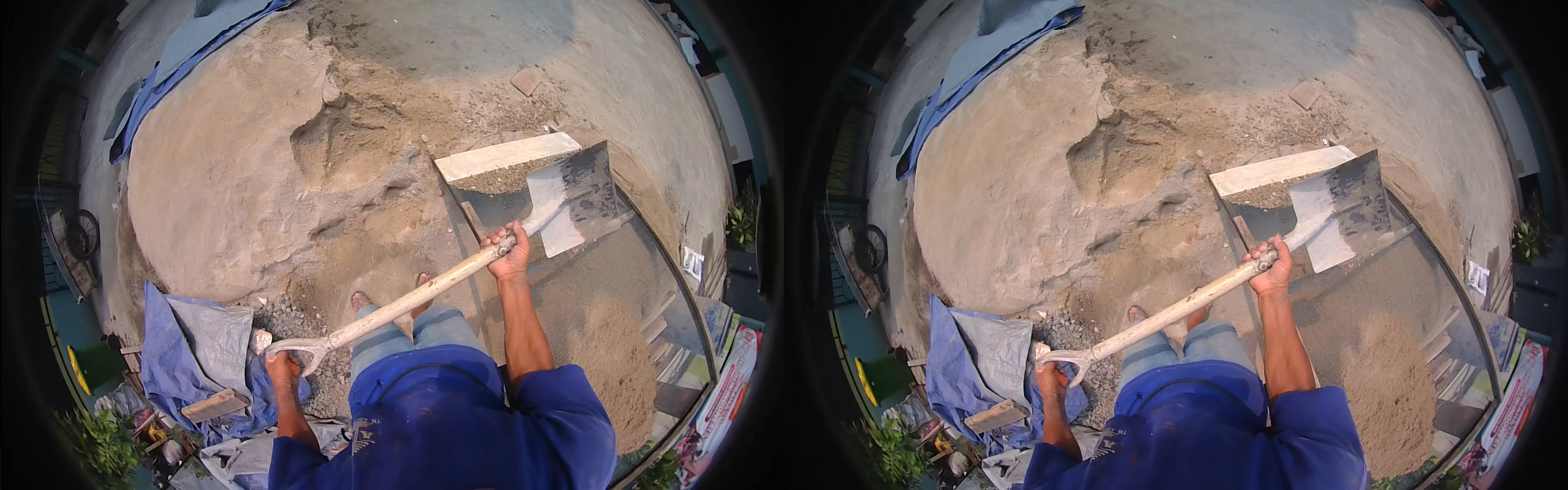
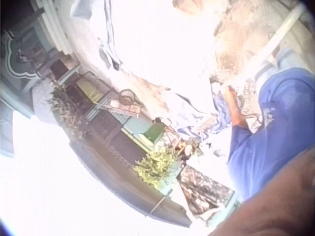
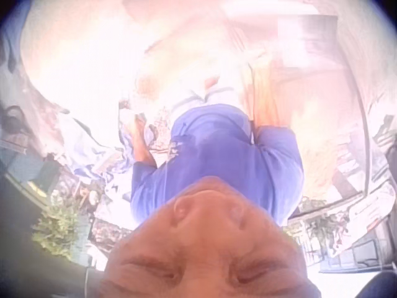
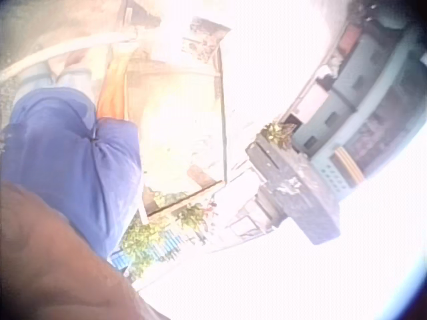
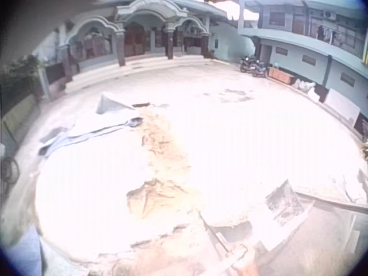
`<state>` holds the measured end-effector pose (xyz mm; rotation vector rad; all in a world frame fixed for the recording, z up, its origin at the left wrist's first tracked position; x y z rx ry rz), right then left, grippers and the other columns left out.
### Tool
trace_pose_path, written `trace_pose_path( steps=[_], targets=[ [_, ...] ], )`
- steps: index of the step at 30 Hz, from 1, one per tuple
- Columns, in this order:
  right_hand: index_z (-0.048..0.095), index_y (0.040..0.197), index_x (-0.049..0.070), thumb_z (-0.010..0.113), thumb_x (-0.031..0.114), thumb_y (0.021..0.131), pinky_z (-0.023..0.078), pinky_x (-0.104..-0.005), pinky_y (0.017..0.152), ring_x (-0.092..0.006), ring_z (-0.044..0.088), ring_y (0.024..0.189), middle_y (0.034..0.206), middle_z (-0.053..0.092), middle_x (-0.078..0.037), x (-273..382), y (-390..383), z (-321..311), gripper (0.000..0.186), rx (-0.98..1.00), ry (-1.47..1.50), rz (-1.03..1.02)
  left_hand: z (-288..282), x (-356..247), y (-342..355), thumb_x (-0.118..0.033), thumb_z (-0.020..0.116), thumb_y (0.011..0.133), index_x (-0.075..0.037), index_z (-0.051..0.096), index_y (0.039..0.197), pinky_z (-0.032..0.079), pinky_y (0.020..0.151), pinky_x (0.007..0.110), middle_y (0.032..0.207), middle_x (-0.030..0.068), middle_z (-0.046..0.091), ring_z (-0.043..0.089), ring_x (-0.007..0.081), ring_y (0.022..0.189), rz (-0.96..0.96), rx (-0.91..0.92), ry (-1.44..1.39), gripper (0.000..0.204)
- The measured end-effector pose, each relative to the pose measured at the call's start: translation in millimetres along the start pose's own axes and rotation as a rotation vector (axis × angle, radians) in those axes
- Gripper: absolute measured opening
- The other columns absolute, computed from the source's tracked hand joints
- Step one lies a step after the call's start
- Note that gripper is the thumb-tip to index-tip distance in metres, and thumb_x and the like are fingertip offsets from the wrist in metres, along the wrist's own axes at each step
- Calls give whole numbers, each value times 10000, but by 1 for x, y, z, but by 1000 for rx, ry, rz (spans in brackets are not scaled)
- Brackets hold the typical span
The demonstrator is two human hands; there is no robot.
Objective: The person shovels sand from a pile onto a mesh screen and shakes the screen to separate fine sand from larger debris. The person repeatedly scoops and shakes the screen to process the sand.
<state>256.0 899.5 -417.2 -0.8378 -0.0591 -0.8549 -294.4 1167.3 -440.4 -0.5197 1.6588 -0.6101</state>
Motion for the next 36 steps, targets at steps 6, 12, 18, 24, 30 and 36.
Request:
trace_pose_path(
  steps=[6, 12, 18, 24, 30, 36],
  targets=[
    [542, 728, 147, 706, 260, 765, 463, -430, 657, -230, 531, 622, 649, 536, -40, -272, 0, -56, 202, -228, -289, 632, -237, 94, -111, -111, 606, 797, -68, 537, 720, 301, 292, 279, 528, 37, 493, 437, 151, 347, -280, -592, 171, 112],
    [545, 814, 129, 683, 209, 774, 474, -463, 645, -246, 548, 631, 670, 542, -68, -448, -49, -149, 165, -257, -488, 1000, -308, 193, -266, -147, 648, 794, -93, 585, 772, 394, 365, 292, 599, 26, 552, 525, 147, 447, -552, -974, 46, 86],
    [546, 920, 118, 689, 192, 772, 481, -440, 607, -236, 562, 599, 679, 540, -65, -520, -65, -229, 218, -426, -683, 1374, -199, 208, -296, -180, 645, 806, -90, 595, 810, 404, 374, 291, 577, 16, 530, 496, 143, 432, -809, -1239, -8, 103],
    [509, 894, 144, 698, 238, 767, 484, -419, 592, -196, 538, 574, 673, 525, -32, -604, 261, -141, 246, -270, -806, 1118, -72, 250, -101, -220, 629, 836, -98, 593, 813, 393, 380, 278, 543, -1, 484, 438, 139, 407, -616, -1228, -182, 129],
    [506, 873, 134, 700, 234, 768, 492, -413, 557, -193, 533, 547, 645, 526, -31, -598, 316, -117, 242, -219, -958, 972, -14, 210, -42, -120, 603, 811, -77, 530, 797, 348, 338, 279, 537, 20, 475, 433, 126, 390, -606, -1223, -251, 85],
    [511, 864, 141, 709, 237, 750, 475, -413, 552, -205, 512, 529, 632, 515, -38, -540, 204, -102, 248, -287, -696, 898, -137, 158, -70, -114, 581, 812, -71, 530, 825, 305, 306, 268, 510, 21, 463, 409, 115, 353, -389, -1023, -32, 68]
  ],
)
Point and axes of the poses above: each hand's wrist, its own y-axis towards the middle knuckle, its own z-axis out of the palm, x = y × z, the point moved 5 cm from there along y, towards the middle knuckle
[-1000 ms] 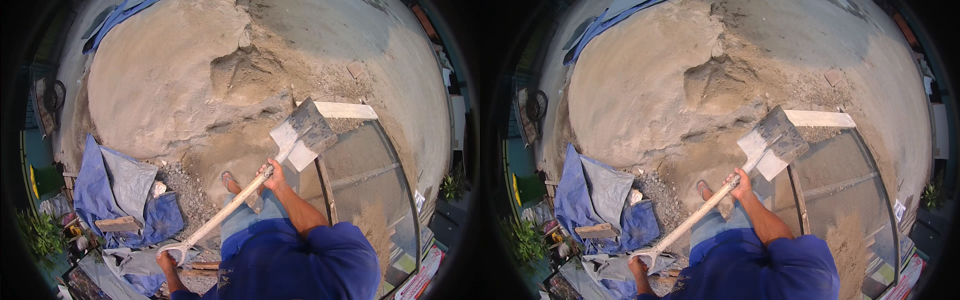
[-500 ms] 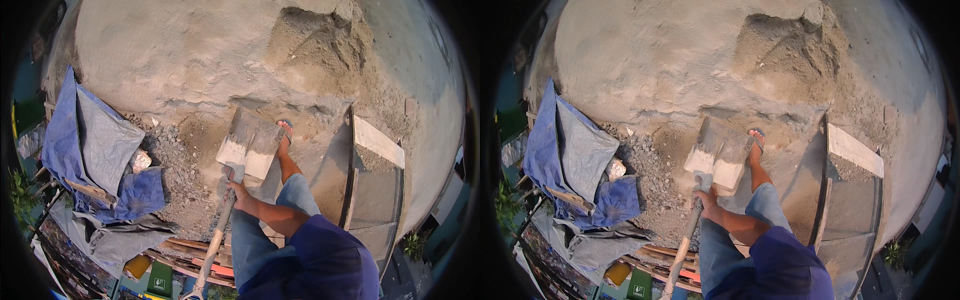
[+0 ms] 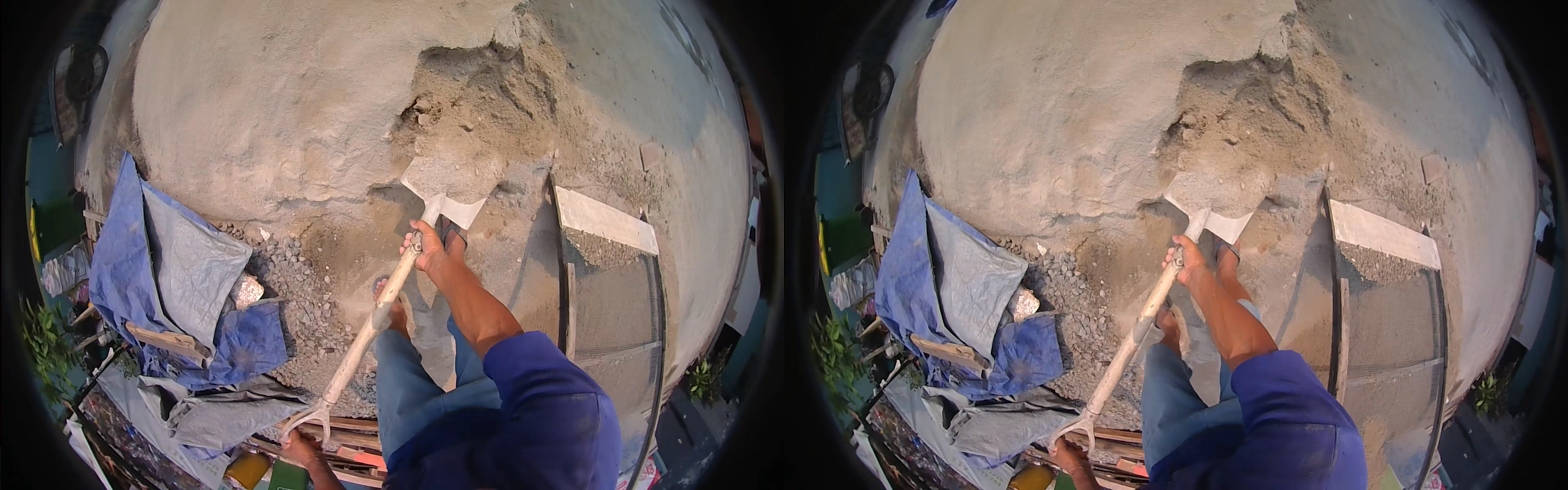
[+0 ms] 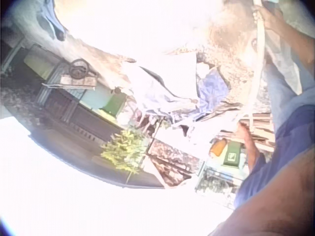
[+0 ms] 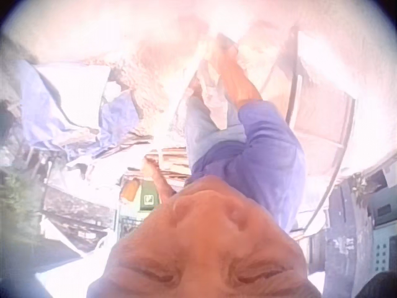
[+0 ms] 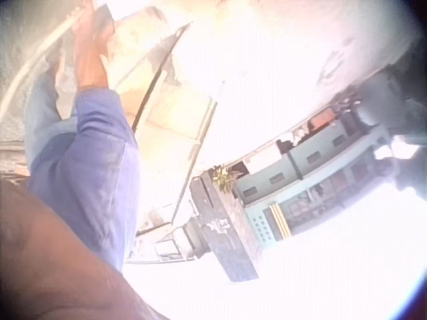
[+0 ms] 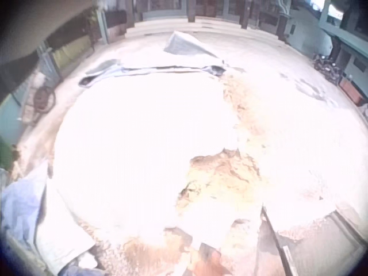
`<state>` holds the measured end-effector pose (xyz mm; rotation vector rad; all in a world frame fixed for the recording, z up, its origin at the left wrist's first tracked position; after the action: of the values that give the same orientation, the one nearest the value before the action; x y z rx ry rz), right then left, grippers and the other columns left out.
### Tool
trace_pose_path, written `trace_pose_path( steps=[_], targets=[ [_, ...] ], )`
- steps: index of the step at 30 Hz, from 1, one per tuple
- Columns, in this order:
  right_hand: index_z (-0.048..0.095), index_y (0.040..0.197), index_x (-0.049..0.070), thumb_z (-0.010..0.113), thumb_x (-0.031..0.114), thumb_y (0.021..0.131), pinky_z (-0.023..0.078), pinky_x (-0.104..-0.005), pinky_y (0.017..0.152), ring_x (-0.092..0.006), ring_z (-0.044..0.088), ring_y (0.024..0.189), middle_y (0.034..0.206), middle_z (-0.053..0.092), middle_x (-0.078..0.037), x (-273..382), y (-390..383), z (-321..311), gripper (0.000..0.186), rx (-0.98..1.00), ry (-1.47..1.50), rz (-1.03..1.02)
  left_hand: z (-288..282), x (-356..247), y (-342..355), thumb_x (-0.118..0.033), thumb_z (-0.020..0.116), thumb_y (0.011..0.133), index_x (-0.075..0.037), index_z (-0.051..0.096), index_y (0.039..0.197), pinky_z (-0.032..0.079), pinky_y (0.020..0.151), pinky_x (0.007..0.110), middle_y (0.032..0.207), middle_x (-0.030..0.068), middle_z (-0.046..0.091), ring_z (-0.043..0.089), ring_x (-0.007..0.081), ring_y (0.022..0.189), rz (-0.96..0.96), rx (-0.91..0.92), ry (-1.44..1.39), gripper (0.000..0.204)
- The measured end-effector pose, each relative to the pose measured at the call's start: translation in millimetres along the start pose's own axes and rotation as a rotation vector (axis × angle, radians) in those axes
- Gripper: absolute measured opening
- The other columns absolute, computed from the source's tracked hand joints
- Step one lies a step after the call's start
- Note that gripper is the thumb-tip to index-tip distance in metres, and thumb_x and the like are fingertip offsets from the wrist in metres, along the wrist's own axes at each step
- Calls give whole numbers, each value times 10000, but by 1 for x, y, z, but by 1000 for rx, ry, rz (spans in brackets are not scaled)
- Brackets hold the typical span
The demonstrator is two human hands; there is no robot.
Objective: The person shovels sand from a pile onto a mesh screen and shakes the screen to separate fine sand from larger debris. The person repeatedly scoops and shakes the screen to process the sand.
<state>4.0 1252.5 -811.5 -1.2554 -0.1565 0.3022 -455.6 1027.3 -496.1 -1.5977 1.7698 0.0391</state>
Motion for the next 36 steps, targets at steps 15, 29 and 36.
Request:
trace_pose_path(
  steps=[15, 29, 36],
  targets=[
    [541, 785, 154, 690, 244, 754, 448, -387, 562, -187, 498, 545, 627, 513, -25, -13, -472, -293, 177, 76, 923, -893, 95, -197, -77, 4, 517, 770, -50, 523, 860, 340, 368, 242, 579, 29, 515, 465, 112, 421, 721, 1015, 93, 105],
    [599, 911, 121, 577, 354, 898, 465, -379, 555, -172, 527, 567, 655, 518, -32, -128, -855, -579, 235, 197, 998, -1968, 157, -29, -472, -138, 607, 921, -78, 517, 908, 479, 613, 288, 859, 76, 599, 577, 146, 729, 1083, 1938, -50, 109],
    [597, 935, 129, 596, 359, 888, 475, -401, 613, -181, 542, 599, 687, 532, -40, -76, -910, -546, 235, 423, 858, -2012, 139, -65, -514, -186, 628, 915, -45, 523, 930, 520, 760, 356, 863, 108, 612, 611, 203, 814, 991, 1948, -127, 176]
  ],
)
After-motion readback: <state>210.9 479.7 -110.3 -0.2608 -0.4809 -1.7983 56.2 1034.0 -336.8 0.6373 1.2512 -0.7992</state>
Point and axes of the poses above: each hand's wrist, its own y-axis towards the middle knuckle, its own z-axis out of the palm, x = y × z, the point moved 5 cm from there along y, towards the middle knuckle
